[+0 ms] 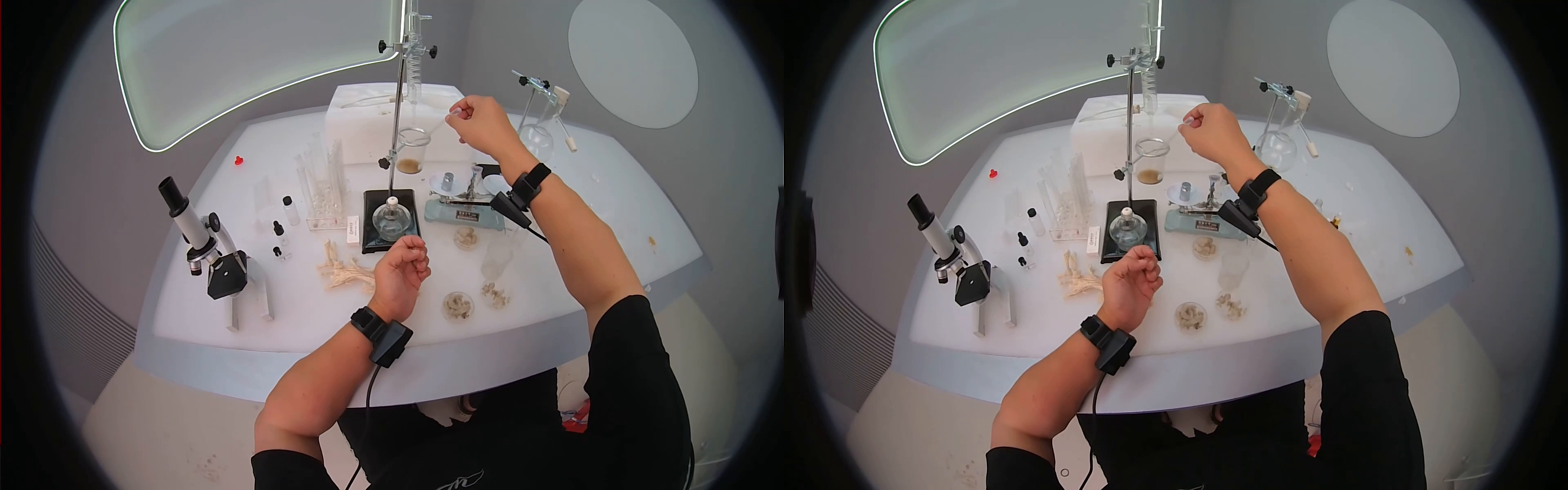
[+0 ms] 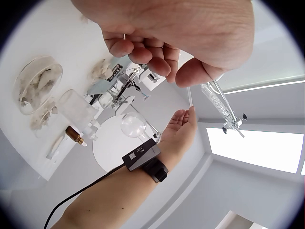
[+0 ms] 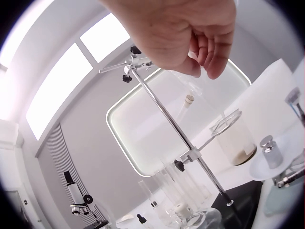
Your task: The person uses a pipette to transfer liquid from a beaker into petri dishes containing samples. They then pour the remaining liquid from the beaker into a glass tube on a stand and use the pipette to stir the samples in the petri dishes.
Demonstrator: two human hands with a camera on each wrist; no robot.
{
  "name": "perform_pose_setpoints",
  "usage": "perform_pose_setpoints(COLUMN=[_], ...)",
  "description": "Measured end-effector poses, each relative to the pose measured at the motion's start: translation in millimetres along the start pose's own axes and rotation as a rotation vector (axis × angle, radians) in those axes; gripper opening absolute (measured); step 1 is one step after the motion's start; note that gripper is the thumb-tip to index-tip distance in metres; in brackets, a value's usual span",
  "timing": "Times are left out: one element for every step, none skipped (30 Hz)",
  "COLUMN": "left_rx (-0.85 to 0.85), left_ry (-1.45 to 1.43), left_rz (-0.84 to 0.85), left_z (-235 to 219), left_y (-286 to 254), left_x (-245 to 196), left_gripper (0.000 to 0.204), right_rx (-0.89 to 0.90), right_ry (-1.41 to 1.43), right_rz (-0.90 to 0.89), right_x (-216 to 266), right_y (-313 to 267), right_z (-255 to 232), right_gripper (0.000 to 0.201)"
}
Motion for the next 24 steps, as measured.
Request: perform_pose_setpoints(left_rx=[-0.002,-0.003,0.002,0.008,0.007,0.011,0.014,0.014,0.012,0.01,0.01,0.009,0.007,0.006,0.005,0.004,0.004,0.004,0.005,0.007,0.004,0.002,0.003,0.004], left_ry=[-0.002,-0.002,-0.001,0.001,0.001,-0.003,-0.008,-0.008,-0.007,-0.007,-0.007,-0.013,-0.017,-0.017,-0.012,-0.006,-0.006,-0.004,-0.003,-0.001,-0.003,-0.005,-0.003,-0.004], left_rz=[-0.006,-0.004,-0.006,-0.008,-0.008,-0.006,-0.004,-0.004,-0.003,-0.003,-0.002,-0.006,-0.011,-0.01,-0.008,-0.007,-0.008,-0.006,-0.004,-0.005,-0.005,-0.006,-0.007,-0.006], left_z=[0.2,0.3,0.4,0.3,0.0,0.1,-0.3,-0.7,-1.0,-1.3,-1.4,-1.8,-1.9,-1.9,-1.8,-1.5,-1.4,-1.0,-0.5,0.1,0.4,0.3,0.0,-0.5], left_y=[0.0,-0.1,-0.1,-0.1,-0.1,0.0,0.2,0.4,0.8,1.2,1.4,1.6,1.6,1.7,1.7,1.5,1.2,1.0,0.9,0.7,0.4,0.2,0.4,0.8], left_x=[0.1,-0.1,-0.2,-0.1,0.1,0.0,0.1,0.1,0.2,0.5,0.6,0.8,0.8,0.7,0.9,0.7,0.4,0.1,0.0,-0.2,-0.6,-0.6,-0.5,-0.4], left_gripper=[0.016,0.016,0.016,0.017,0.017,0.017,0.017,0.017,0.017,0.017,0.017,0.017,0.017,0.017,0.017,0.017,0.017,0.017,0.018,0.018,0.018,0.018,0.018,0.017], right_rx=[0.001,0.01,0.019,0.019,0.01,0.002,0.001,-0.01,-0.021,-0.021,-0.024,-0.027,-0.026,-0.034,-0.042,-0.042,-0.043,-0.045,-0.047,-0.039,-0.03,-0.033,-0.035,-0.037], right_ry=[0.0,-0.001,-0.001,0.0,-0.032,-0.063,-0.062,-0.071,-0.081,-0.081,-0.075,-0.068,-0.068,-0.066,-0.064,-0.063,-0.067,-0.069,-0.069,-0.082,-0.094,-0.093,-0.078,-0.062], right_rz=[-0.001,-0.016,-0.03,-0.03,-0.073,-0.116,-0.116,-0.133,-0.149,-0.15,-0.139,-0.129,-0.131,-0.137,-0.142,-0.142,-0.145,-0.148,-0.147,-0.144,-0.14,-0.14,-0.138,-0.136], right_x=[0.5,1.5,2.0,0.3,-0.4,-1.6,-2.7,-3.1,-3.5,-4.2,-5.0,-5.4,-7.1,-8.9,-10.8,-10.5,-10.4,-10.6,-10.8,-11.2,-11.5,-11.3,-11.0,-10.8], right_y=[3.9,8.0,11.5,15.0,17.8,19.5,19.6,20.0,20.3,19.8,18.9,18.9,19.7,20.1,20.6,20.2,19.5,18.6,17.4,16.1,14.9,13.6,12.6,11.6], right_z=[0.9,2.2,3.8,5.4,6.9,8.4,10.1,11.4,12.0,12.7,13.4,14.4,15.2,15.2,15.0,15.2,15.0,14.2,13.2,12.4,11.5,10.6,10.1,9.4], right_gripper=[0.029,0.028,0.028,0.028,0.027,0.026,0.026,0.024,0.023,0.023,0.022,0.022,0.022,0.022,0.022,0.022,0.022,0.022,0.022,0.022,0.023,0.023,0.023,0.022])
Point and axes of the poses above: each hand's wrist, its own y-axis towards the middle knuckle, its own z-axis out of the palm, x = y × z, the point moved 3 cm from there along y, towards the middle knuckle, and after that the axes turned 12 degrees about y, right-handed, at the moved point
